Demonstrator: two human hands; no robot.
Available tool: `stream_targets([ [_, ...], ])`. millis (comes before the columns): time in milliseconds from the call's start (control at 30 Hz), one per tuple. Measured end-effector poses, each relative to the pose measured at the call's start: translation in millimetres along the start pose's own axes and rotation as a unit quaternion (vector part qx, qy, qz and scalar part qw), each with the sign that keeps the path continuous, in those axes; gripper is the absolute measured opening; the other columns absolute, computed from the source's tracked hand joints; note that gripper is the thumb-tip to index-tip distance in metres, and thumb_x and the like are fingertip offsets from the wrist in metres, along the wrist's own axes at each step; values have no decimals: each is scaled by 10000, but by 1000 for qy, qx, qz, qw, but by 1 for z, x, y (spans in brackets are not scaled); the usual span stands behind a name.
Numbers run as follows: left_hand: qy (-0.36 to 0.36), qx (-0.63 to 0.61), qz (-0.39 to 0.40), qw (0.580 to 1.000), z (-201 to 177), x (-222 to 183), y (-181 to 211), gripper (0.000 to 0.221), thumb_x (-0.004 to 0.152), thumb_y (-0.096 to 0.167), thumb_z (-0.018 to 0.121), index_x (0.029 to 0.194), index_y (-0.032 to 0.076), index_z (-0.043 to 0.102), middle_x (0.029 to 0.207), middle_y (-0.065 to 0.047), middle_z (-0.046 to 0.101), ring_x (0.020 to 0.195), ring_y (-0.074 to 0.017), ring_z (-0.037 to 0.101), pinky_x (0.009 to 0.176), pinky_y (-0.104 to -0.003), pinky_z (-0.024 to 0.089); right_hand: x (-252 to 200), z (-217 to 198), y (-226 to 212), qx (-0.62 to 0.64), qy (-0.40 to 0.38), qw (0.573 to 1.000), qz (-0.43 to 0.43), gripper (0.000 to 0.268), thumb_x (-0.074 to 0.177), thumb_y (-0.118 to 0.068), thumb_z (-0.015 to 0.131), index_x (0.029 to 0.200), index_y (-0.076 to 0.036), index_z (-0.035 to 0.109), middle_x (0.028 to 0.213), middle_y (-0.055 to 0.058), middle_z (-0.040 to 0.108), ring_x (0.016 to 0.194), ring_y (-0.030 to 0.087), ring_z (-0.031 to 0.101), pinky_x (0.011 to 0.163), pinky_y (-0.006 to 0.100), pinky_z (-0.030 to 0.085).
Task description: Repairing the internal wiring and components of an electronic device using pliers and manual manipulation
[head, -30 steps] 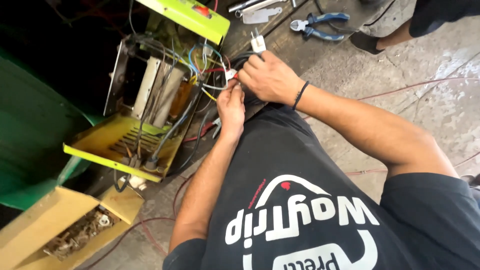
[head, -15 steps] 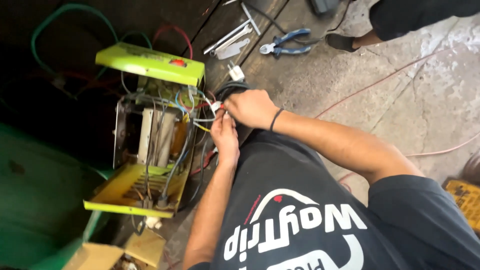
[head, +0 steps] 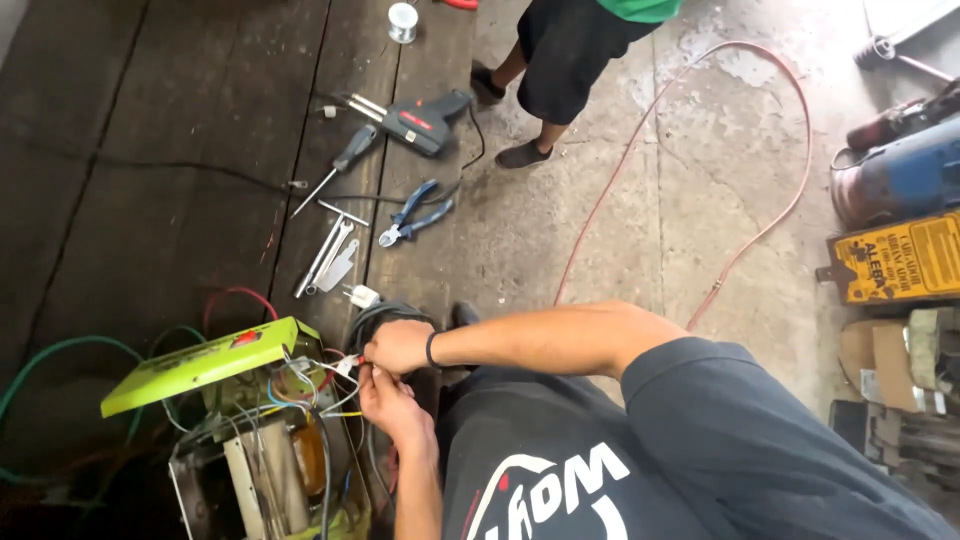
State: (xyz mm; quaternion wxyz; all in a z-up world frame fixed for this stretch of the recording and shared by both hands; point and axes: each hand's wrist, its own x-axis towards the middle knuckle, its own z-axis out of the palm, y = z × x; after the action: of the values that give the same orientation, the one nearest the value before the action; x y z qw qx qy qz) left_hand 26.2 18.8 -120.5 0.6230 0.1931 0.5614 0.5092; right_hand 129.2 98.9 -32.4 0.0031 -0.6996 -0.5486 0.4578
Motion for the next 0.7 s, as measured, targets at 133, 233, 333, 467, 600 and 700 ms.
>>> stream_targets([
  [133,-9,-4,-13,1000,32,-37,70,147,1027,131,473,924,152,575,561,76,407,441,1,291,383,-213,204,-52,-46,-44,-96,2,995,14,566,964,-377,329,828,-40,762,979,171,768,923,373,716,774,482,526],
  [233,-2,-25,-27,999,29,-35,65,85,1006,108,497,958,133,562,574,61,430,436,-11,300,385,-210,226,-31,-30,-8,-344,212,848,-343,312,938,-394,533,759,-166,649,729,70,689,681,294,661,552,442,509],
  [333,-6,-17,-30,999,28,-37,68,103,1035,128,489,973,147,569,657,53,453,458,-11,311,387,-201,235,-16,-28,2,-457,234,712,-479,179,941,-290,528,827,-173,601,752,-6,634,741,221,555,629,367,412],
  [467,-1,-27,-29,999,28,-38,66,113,1002,97,505,924,159,559,618,66,403,461,-6,283,385,-205,216,-18,-24,-5,-361,161,829,-396,309,914,-326,542,712,-140,682,663,66,701,687,325,673,566,463,515],
  [600,29,-25,-36,999,24,-29,52,140,1022,138,515,1109,109,621,644,43,460,470,-14,311,382,-210,225,-13,-23,-27,-89,-45,995,-20,555,955,-397,400,951,21,765,1077,278,736,1007,431,701,810,484,517],
  [700,16,-27,-15,999,22,-27,47,81,1033,130,509,1043,115,588,614,38,448,433,-20,323,367,-208,232,-26,-26,-33,8,-44,999,27,502,940,-363,416,835,-10,758,928,225,758,860,360,704,740,450,500],
])
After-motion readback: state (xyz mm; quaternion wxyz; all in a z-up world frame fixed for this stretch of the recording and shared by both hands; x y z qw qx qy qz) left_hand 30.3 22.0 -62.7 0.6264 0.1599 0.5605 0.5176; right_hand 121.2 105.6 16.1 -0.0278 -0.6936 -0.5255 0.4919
